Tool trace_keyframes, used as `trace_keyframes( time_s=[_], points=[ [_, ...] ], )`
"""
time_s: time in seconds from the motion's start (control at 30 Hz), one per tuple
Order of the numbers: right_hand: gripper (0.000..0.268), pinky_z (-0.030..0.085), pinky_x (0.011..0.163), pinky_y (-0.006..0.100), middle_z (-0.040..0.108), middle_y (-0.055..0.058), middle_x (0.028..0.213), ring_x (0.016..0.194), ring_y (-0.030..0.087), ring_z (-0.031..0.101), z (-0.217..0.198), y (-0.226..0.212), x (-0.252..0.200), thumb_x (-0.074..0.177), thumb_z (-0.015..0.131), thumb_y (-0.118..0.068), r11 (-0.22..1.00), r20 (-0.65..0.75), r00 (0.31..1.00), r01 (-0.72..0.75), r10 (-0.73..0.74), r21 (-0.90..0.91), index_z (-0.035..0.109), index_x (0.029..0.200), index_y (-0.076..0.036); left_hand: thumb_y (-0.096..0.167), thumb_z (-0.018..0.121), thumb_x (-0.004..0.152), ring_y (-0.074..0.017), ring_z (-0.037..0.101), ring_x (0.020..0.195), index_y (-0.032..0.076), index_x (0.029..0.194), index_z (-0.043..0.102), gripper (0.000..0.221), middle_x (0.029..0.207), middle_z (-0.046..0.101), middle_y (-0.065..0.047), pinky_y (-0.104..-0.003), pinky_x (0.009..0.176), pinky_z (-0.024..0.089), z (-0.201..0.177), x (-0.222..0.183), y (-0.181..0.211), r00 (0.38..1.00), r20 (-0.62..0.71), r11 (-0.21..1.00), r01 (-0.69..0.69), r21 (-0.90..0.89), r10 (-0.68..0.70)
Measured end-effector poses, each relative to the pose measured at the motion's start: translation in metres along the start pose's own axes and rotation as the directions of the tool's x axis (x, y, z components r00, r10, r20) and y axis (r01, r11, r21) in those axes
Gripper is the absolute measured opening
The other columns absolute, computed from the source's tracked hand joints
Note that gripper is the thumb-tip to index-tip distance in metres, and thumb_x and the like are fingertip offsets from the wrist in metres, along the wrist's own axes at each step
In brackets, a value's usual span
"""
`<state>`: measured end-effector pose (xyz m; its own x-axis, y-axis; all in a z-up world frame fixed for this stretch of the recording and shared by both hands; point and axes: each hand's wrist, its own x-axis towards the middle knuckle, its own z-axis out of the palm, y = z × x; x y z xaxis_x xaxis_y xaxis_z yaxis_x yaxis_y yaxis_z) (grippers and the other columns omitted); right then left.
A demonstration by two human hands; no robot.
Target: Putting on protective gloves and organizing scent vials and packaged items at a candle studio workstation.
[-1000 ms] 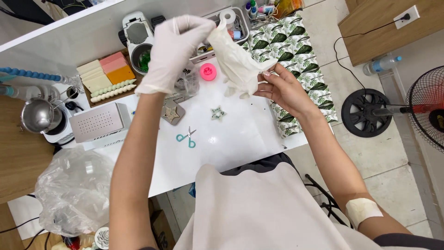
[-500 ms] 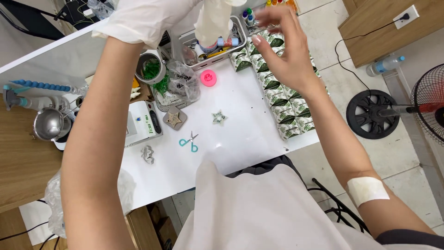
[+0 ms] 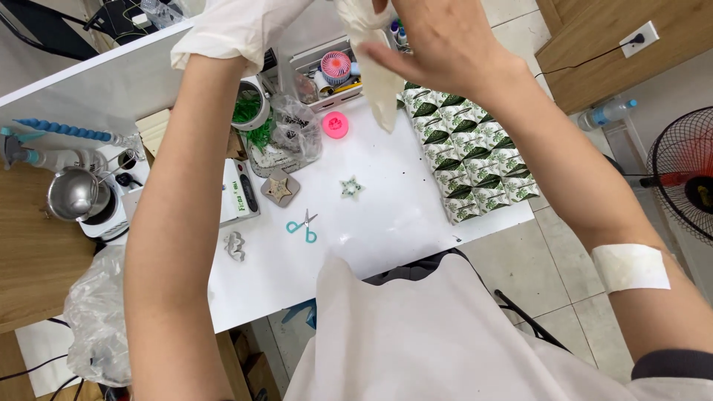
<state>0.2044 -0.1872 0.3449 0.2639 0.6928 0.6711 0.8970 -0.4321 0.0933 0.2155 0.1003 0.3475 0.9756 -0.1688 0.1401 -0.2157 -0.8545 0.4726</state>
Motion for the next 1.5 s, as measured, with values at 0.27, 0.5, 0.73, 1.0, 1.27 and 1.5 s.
trace_keyframes(
  time_s=[0.27,0.5,0.73,1.0,1.27,1.5],
  points=[
    [0.012,0.044,0.083,0.043,0.060,0.006,0.104,0.098,0.027,0.060,0.011,0.001,-0.003,0.105,0.078,-0.007,0.965,0.124,0.991,-0.082,0.052,0.250,0.067,0.109,-0.003,0.058,0.066,0.091,-0.0248,0.069,0.071,0.007,0.095,0.074,0.052,0.079,0.072,-0.014,-0.038,0.066,0.053,0.003,-0.005,0.015,0.997,-0.038,0.995,0.058,-0.086,-0.062],
    [0.006,0.049,0.097,0.045,0.066,0.009,0.106,0.111,0.030,0.061,-0.013,-0.030,0.013,0.081,0.073,-0.007,0.967,0.144,0.969,0.171,-0.199,0.187,0.071,0.086,-0.005,0.041,0.067,0.086,-0.0236,0.071,0.075,0.013,0.090,0.079,0.031,0.081,0.076,-0.008,-0.036,0.071,0.055,0.027,-0.007,0.035,0.995,-0.039,0.985,0.089,-0.150,-0.096],
    [0.019,0.055,0.086,0.043,0.069,0.015,0.100,0.097,0.034,0.067,0.016,-0.033,-0.016,0.084,0.067,0.001,0.877,0.453,0.865,-0.033,-0.215,0.479,0.075,0.101,0.001,0.021,0.074,0.075,-0.0187,0.075,0.077,0.018,0.089,0.084,0.018,0.081,0.077,-0.008,-0.031,0.077,0.058,0.048,-0.014,0.053,0.990,0.142,0.942,0.039,-0.334,0.009],
    [0.012,0.057,0.069,0.041,0.073,0.012,0.087,0.079,0.029,0.071,0.032,-0.040,-0.032,0.088,0.071,-0.014,0.930,0.695,0.688,-0.080,-0.209,0.359,0.072,0.088,-0.002,0.014,0.074,0.075,-0.0225,0.074,0.073,0.011,0.087,0.083,0.016,0.079,0.076,-0.013,-0.034,0.074,0.058,0.088,-0.012,0.069,0.936,0.230,0.928,-0.185,-0.322,0.267],
    [0.024,0.060,0.075,0.042,0.071,0.010,0.070,0.074,0.028,0.072,0.050,-0.075,-0.087,0.078,0.067,-0.019,0.878,0.624,0.618,0.365,-0.478,0.310,0.065,0.059,-0.004,0.015,0.079,0.071,-0.0176,0.074,0.071,0.011,0.086,0.082,0.016,0.077,0.077,-0.009,-0.031,0.067,0.057,0.117,-0.029,0.066,0.828,0.463,0.903,-0.114,-0.414,0.316],
    [0.001,0.057,0.058,0.036,0.071,0.010,0.080,0.073,0.026,0.072,0.088,-0.090,-0.126,0.076,0.067,-0.002,0.823,0.728,0.395,0.363,-0.560,0.437,0.067,0.078,-0.002,0.008,0.076,0.064,-0.0258,0.075,0.074,0.014,0.077,0.082,0.015,0.077,0.076,-0.011,-0.037,0.068,0.058,0.139,-0.055,0.090,0.814,0.423,0.895,-0.242,-0.375,0.397]
  ],
)
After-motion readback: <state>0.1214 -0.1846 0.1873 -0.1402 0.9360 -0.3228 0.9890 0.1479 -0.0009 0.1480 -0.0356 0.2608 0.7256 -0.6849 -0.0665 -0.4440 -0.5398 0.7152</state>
